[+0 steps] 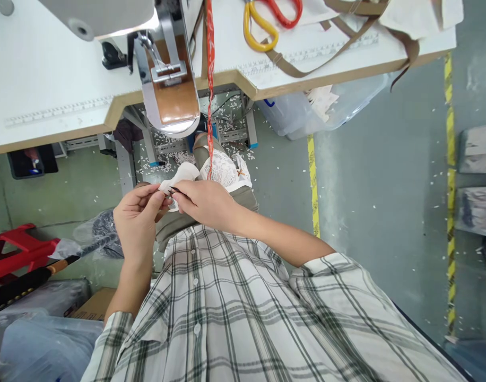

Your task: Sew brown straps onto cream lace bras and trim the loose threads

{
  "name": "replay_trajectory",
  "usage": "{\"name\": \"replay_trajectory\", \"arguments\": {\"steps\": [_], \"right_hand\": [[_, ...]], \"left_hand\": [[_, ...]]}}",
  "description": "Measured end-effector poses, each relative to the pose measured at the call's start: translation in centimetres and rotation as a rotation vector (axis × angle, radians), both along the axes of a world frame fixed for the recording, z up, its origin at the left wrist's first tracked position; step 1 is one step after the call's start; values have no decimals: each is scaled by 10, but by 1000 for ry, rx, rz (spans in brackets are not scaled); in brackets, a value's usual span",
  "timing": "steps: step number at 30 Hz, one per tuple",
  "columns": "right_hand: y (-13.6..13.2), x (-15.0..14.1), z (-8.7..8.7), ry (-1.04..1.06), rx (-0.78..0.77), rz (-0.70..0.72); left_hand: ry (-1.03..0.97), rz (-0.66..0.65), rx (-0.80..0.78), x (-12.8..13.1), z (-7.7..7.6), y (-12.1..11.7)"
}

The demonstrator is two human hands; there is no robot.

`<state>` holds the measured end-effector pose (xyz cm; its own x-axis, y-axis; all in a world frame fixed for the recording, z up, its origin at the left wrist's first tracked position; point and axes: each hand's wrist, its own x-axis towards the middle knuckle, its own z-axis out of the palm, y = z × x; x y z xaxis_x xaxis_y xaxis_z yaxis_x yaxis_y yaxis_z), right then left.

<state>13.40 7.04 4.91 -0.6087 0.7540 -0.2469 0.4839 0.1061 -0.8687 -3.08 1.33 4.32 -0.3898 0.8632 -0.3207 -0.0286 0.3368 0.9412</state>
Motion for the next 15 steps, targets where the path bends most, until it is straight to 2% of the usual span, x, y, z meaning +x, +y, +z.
{"name": "replay_trajectory", "arguments": {"steps": [9,15], "right_hand": [[-1,-2,-8,-33,7,-12],[-7,-2,-16,110,-98,-97]], "left_hand": [[22,-29,-28,3,-5,-2],[-99,-13,-93,1,-16,-2]]}}
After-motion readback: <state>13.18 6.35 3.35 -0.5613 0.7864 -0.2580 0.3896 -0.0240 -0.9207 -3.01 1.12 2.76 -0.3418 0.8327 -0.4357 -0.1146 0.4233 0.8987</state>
